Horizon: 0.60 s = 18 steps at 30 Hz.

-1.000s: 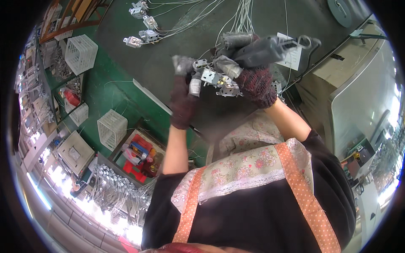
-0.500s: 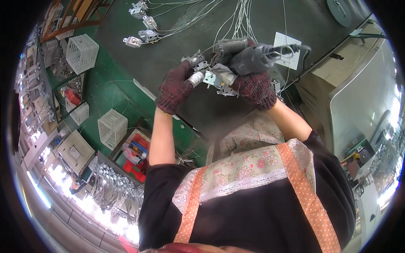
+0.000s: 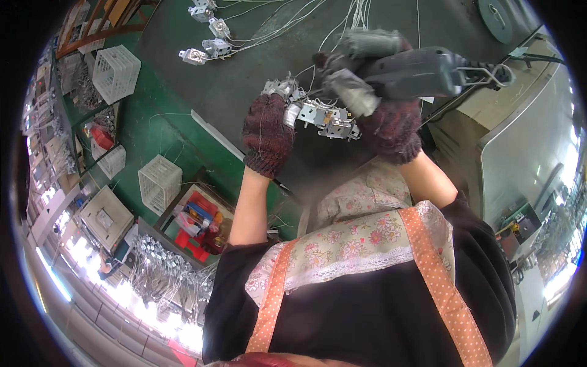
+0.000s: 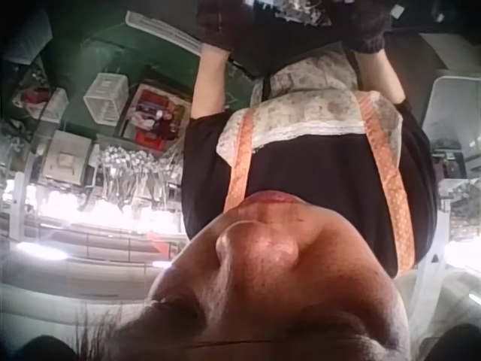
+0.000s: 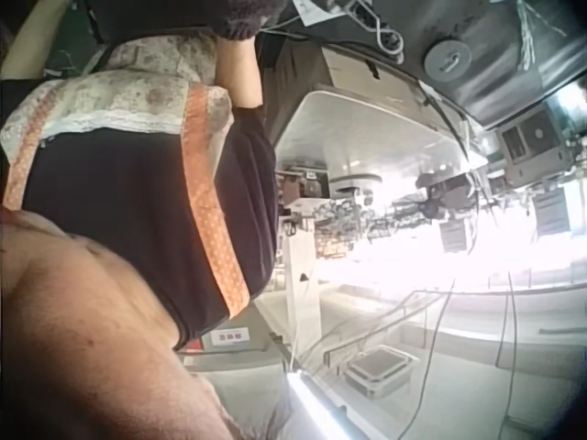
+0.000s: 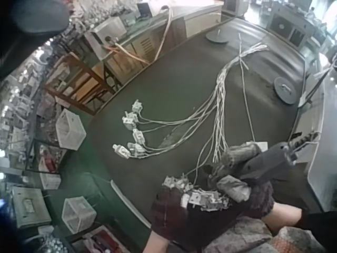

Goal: Assembling electrical switches and wiring harnesses at a factory workstation.

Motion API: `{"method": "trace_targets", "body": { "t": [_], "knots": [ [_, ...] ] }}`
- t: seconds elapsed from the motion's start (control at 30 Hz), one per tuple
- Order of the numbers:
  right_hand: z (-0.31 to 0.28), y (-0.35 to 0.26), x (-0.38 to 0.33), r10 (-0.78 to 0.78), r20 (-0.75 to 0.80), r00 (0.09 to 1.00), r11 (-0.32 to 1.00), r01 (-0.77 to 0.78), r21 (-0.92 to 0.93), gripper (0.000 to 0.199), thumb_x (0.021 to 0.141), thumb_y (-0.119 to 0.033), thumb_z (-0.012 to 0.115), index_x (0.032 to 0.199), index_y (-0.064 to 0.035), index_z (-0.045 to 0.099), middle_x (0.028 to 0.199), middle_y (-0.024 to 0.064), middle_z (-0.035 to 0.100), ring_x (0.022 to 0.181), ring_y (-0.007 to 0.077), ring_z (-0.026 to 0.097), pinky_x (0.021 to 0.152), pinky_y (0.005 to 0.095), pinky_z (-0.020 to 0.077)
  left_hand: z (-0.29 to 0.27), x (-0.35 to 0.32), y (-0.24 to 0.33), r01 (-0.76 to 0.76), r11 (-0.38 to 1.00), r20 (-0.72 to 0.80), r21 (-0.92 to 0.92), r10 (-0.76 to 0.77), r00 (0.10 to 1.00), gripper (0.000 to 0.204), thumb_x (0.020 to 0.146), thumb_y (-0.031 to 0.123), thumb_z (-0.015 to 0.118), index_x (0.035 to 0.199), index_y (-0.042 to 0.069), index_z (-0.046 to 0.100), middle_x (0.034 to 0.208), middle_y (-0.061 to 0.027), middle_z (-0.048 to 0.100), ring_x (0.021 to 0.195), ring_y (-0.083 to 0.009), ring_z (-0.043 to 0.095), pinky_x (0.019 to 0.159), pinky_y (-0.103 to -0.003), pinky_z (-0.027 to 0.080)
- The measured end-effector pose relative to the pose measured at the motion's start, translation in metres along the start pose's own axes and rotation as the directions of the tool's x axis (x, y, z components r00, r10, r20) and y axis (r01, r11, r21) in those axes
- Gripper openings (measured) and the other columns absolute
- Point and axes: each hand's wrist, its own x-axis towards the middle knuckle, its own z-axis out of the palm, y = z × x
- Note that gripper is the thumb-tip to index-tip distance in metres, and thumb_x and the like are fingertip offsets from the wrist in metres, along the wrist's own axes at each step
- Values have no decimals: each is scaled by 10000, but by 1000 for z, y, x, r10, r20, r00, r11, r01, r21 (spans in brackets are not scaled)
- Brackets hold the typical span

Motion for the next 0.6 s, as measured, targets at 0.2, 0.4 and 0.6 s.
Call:
{"method": "trace_targets", "body": {
  "t": [0.2, 0.4, 0.6],
  "knots": [
    [30, -39, 14, 63, -22, 998, 971, -56, 231, 322, 895, -166, 622, 1178, -36, 539, 1073, 86, 641, 978, 169, 620, 863, 318, 515, 6, -6, 0, -17, 999, 10, 35, 17, 1000, 345, 693, 82, 611, 1031, 27, 574, 990, -155, 582, 919, -355, 562, 747, -474, 479],
    [33, -44, 22, 38, -13, 999, 984, -35, 175, 315, 894, -274, 643, 1113, -50, 601, 1061, 63, 648, 991, 165, 609, 880, 309, 501, 6, -1, 2, -77, 994, -60, 75, 81, 995, 212, 821, 165, 633, 966, 15, 600, 902, -171, 605, 857, -379, 589, 718, -461, 487],
    [33, -50, 26, 83, -54, 995, 996, -82, 30, 277, 868, -276, 692, 1037, -62, 646, 1012, 42, 663, 936, 149, 625, 845, 290, 511, 9, 3, -1, -123, 991, -44, 51, 125, 991, 196, 833, 164, 627, 962, 19, 599, 911, -163, 612, 857, -369, 589, 709, -458, 487]
  ]
}}
